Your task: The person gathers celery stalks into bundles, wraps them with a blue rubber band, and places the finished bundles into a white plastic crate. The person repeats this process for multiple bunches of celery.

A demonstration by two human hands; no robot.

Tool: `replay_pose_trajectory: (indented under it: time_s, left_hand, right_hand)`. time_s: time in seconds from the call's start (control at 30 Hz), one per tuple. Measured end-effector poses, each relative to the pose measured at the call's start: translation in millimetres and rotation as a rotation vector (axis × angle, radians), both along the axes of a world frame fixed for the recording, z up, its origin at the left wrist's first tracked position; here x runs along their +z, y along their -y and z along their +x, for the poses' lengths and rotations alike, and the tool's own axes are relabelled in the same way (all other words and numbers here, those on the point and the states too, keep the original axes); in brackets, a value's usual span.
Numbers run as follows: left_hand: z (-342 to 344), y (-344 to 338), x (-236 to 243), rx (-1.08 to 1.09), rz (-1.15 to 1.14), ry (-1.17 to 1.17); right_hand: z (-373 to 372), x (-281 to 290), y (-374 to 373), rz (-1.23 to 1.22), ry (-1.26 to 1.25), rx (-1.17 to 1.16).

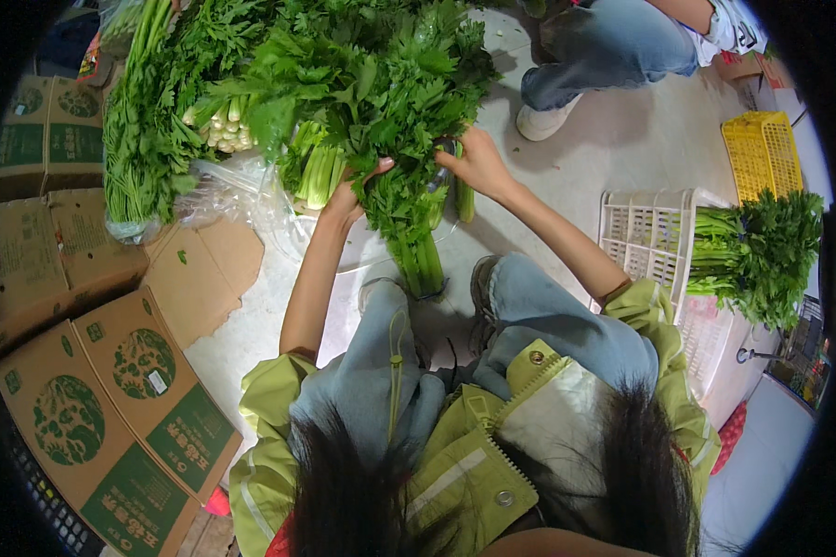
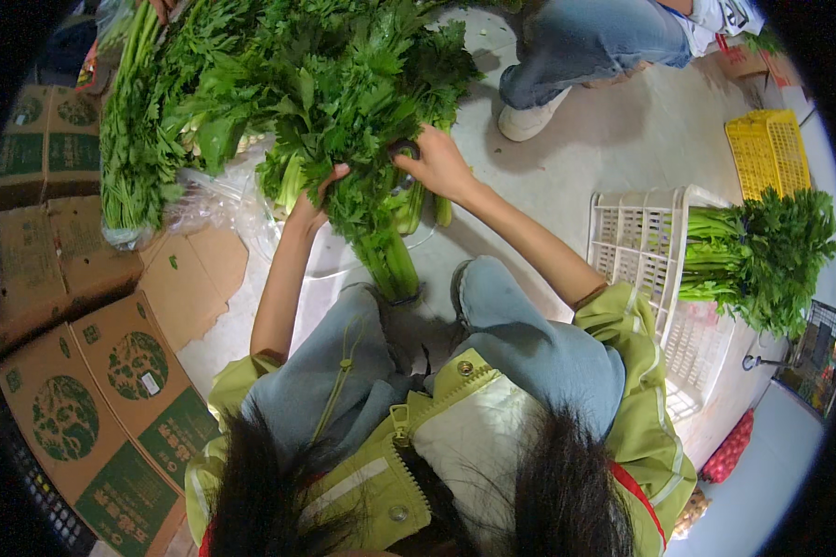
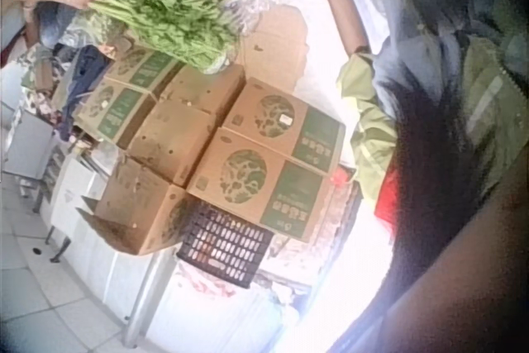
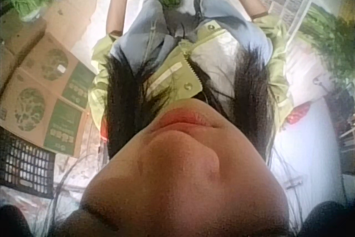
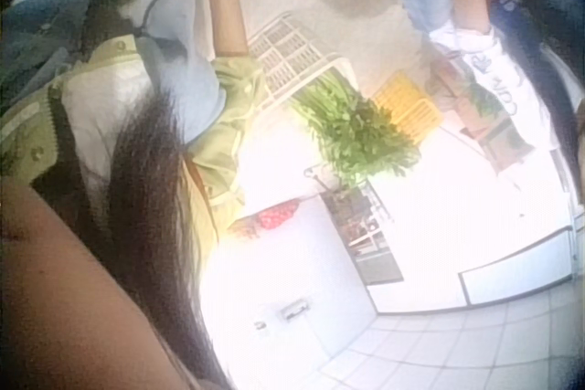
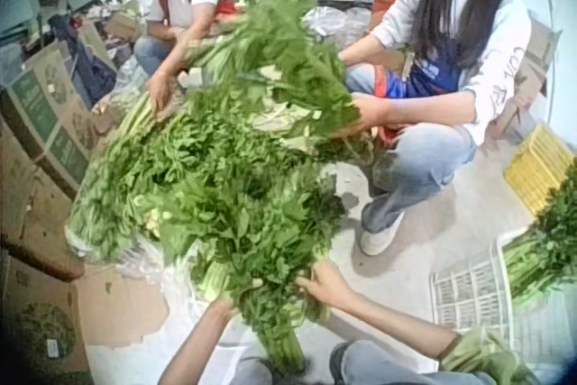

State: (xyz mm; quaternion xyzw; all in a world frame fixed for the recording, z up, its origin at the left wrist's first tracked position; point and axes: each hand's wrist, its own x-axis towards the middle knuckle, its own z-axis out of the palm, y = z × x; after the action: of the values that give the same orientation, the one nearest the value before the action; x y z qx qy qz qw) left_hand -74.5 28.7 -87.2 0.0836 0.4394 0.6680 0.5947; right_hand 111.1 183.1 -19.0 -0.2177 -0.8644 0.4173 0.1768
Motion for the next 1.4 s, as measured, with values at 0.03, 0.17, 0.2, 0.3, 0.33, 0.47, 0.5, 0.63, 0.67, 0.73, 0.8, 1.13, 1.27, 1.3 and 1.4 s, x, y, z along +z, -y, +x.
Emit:
replay_pose_trajectory:
  time_s: [0.03,0.17,0.2,0.3,0.33,0.47,0.5,0.63,0.67,0.73,0.8,1.13,1.27,1.3,1.4]
  left_hand:
    - [0,0,2,-0.012,0.026,0.006]
    - [5,3,10,-0.029,0.081,0.000]
    - [6,4,11,-0.027,0.083,-0.008]
    - [9,5,14,-0.023,0.146,-0.020]
    - [9,4,13,-0.029,0.111,-0.016]
    - [6,4,8,-0.039,0.064,0.005]
    - [5,5,7,-0.038,0.074,0.010]
    - [3,12,2,-0.006,0.086,0.008]
    - [2,14,0,0.014,0.054,0.002]
    - [0,17,-4,0.034,0.001,0.012]
    - [-2,16,-11,0.051,-0.005,0.002]
    - [1,10,-3,0.056,0.003,0.008]
    - [3,5,8,0.030,0.025,0.002]
    - [3,5,9,0.029,0.022,0.005]
    - [0,5,5,0.024,0.011,0.004]
  right_hand:
    - [-2,4,-1,-0.005,0.022,0.006]
    - [-10,19,-3,-0.254,0.013,-0.121]
    - [-8,22,-5,-0.163,0.017,-0.095]
    - [-5,27,-4,0.059,0.193,-0.066]
    - [-4,26,-3,0.161,0.236,-0.056]
    - [-5,14,0,0.353,0.082,-0.034]
    - [-6,11,-3,0.392,0.038,-0.040]
    - [5,4,-37,-0.264,-0.017,-0.318]
    - [8,5,-49,-0.616,-0.118,-0.350]
    - [19,8,-64,-1.070,-0.200,-0.328]
    - [26,9,-67,-1.458,-0.277,-0.249]
    - [45,28,-51,-1.575,-0.471,-0.047]
    - [53,26,-55,-1.636,-0.563,0.096]
    - [57,24,-55,-1.686,-0.574,0.103]
    - [67,18,-57,-1.787,-0.570,0.076]
